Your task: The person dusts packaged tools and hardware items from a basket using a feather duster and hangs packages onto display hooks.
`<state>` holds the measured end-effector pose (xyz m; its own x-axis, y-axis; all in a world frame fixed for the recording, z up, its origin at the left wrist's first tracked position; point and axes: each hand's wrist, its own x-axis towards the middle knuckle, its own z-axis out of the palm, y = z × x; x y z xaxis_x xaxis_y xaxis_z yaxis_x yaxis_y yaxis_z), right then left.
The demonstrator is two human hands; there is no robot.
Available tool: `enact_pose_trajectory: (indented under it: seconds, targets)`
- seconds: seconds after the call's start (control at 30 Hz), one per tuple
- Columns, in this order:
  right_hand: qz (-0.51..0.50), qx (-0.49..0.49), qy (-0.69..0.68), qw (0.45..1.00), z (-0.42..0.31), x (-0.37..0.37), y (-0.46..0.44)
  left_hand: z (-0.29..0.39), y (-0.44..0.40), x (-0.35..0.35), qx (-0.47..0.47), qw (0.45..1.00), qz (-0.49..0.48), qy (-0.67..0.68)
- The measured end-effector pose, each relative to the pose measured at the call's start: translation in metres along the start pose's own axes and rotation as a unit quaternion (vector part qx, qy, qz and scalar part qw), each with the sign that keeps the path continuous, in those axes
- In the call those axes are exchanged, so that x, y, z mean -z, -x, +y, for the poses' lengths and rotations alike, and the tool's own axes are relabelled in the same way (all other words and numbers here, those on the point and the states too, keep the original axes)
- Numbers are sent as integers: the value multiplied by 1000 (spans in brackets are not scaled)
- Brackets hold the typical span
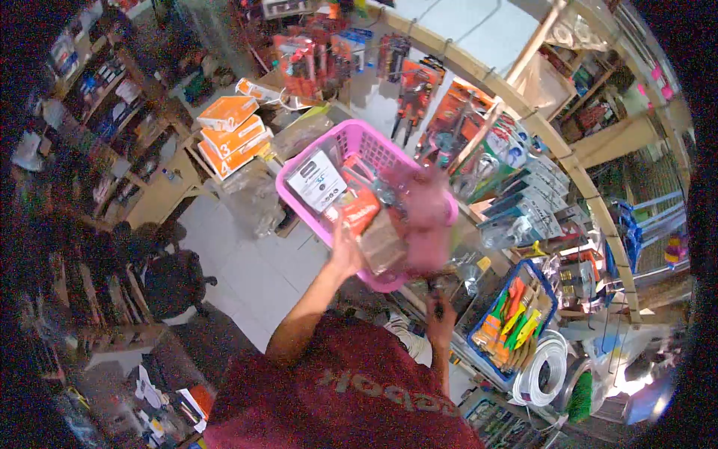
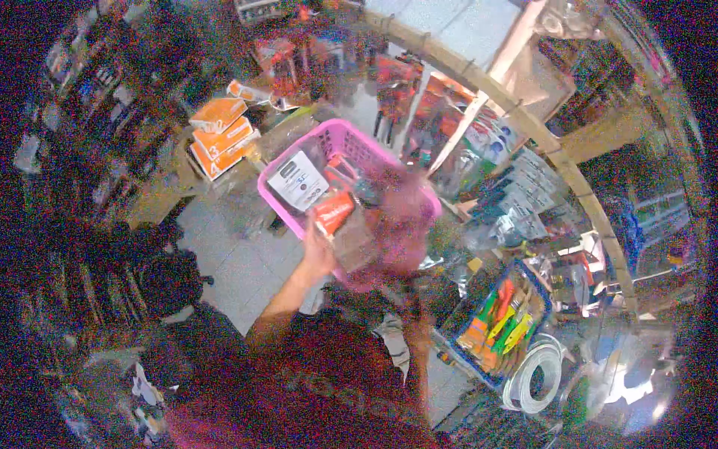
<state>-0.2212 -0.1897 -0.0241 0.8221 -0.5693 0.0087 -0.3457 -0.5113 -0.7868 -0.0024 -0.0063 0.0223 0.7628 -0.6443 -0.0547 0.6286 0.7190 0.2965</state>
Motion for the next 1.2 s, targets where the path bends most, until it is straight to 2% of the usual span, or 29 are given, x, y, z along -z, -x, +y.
enact_pose_trajectory:
  seconds: [0.03,0.07,0.1,0.17,0.27,0.3,0.4,0.43,0.5,0.53,0.57,0.6,0.67,0.73,0.8,0.83,0.87,0.93,0.97,1.07,1.1,1.2]
  targets:
    - [35,-32,-21,999,1,-3,3,-12,-2,7,-16,1000,-10,-13]
    - [50,-20,-35,998,-3,-6,9,-21,-4,13,-31,999,-21,-26]
    - [66,-8,-50,997,-10,-6,16,-27,-7,18,-19,997,-63,40]
    - [17,29,43,998,6,-4,32,-38,-6,26,-9,995,-71,75]
    - [-14,-38,-23,999,-30,0,40,-40,-2,38,12,998,-35,51]
    - [2,-107,-30,994,-34,-1,44,-36,-2,40,20,998,-29,46]
    - [91,-62,-25,994,-44,-24,61,-25,-7,45,32,999,-23,37]
    - [29,-67,-10,997,-58,-22,69,-21,-9,46,34,999,-19,32]
    - [2,-100,-45,994,-61,-32,72,-14,-13,48,40,999,-11,25]
    - [-11,-113,-63,992,-63,-37,71,-6,-14,40,53,998,-24,34]
    - [30,-133,-74,988,-67,-43,69,4,-16,32,71,994,-66,57]
    - [28,-116,-51,992,-68,-45,68,14,-19,19,88,987,-108,79]
    - [24,-83,-7,996,-68,-50,73,25,-24,-2,12,1000,-2,-20]
    - [25,-64,5,998,-70,-54,73,23,-30,3,-25,995,74,-67]
    - [28,-57,-15,998,-77,-54,65,16,-36,23,-22,990,124,-60]
    - [31,-137,-22,990,-83,-52,60,17,-35,25,13,997,73,-23]
    - [33,-112,-9,993,-80,-52,60,26,-33,14,48,999,20,14]
    - [37,-60,16,997,-71,-52,58,36,-32,-5,72,996,-21,46]
    - [53,75,65,994,-77,-49,52,39,-33,-13,63,997,-9,40]
    - [19,-10,57,998,-88,-36,37,44,-32,-31,37,999,31,23]
    - [75,-9,-15,997,-78,-41,34,44,-31,-35,28,998,45,18]
    - [4,46,82,996,-82,-27,27,45,-25,-44,13,999,37,-37]
